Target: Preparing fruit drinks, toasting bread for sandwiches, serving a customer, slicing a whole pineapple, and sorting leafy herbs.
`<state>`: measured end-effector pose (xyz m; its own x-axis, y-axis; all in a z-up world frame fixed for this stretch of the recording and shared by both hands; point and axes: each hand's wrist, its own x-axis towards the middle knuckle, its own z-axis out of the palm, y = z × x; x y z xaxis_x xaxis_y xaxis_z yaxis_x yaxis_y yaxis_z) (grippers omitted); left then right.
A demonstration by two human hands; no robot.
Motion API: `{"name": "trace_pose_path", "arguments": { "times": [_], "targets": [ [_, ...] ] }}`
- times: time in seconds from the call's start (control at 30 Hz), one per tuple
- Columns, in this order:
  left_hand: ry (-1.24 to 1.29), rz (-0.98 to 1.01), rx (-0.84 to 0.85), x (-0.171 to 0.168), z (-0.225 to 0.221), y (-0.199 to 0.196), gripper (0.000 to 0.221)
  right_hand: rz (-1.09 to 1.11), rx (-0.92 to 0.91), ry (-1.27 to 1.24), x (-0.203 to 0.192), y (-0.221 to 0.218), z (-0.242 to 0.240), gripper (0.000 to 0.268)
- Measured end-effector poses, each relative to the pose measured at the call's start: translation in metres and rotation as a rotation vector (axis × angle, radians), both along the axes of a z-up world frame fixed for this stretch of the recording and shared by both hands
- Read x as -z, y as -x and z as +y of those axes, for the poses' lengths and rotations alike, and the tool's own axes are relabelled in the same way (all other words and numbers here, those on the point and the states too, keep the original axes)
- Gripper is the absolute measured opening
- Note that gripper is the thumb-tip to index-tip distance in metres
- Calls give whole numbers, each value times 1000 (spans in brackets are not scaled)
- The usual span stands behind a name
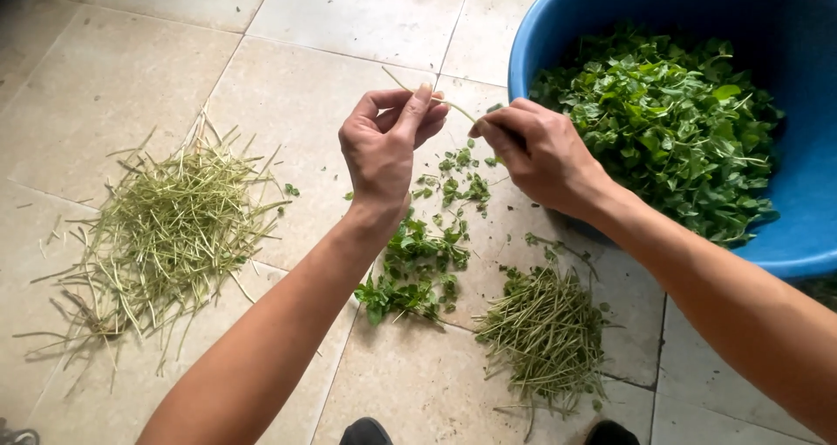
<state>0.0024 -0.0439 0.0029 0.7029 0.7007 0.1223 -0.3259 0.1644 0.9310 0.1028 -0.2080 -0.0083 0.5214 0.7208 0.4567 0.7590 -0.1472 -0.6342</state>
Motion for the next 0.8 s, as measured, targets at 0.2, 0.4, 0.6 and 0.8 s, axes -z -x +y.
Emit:
{"name": "trace_pose_path", "arguments": {
  "times": [0.2, 0.4, 0.6, 0.8],
  "targets": [
    [-385, -38, 83, 0, -6, 18, 9, 403, 213, 176, 15, -5, -4, 23],
    [-363, 156, -267, 44, 111, 39, 15, 1171, 252, -144, 42, -20, -22, 24],
    [11, 846, -722, 82, 191, 91, 72, 1526, 238, -175, 29, -36, -32, 28],
    [-413, 967, 173, 137, 103, 52, 30, 1483, 178, -101, 37, -42, -30, 24]
  ]
}}
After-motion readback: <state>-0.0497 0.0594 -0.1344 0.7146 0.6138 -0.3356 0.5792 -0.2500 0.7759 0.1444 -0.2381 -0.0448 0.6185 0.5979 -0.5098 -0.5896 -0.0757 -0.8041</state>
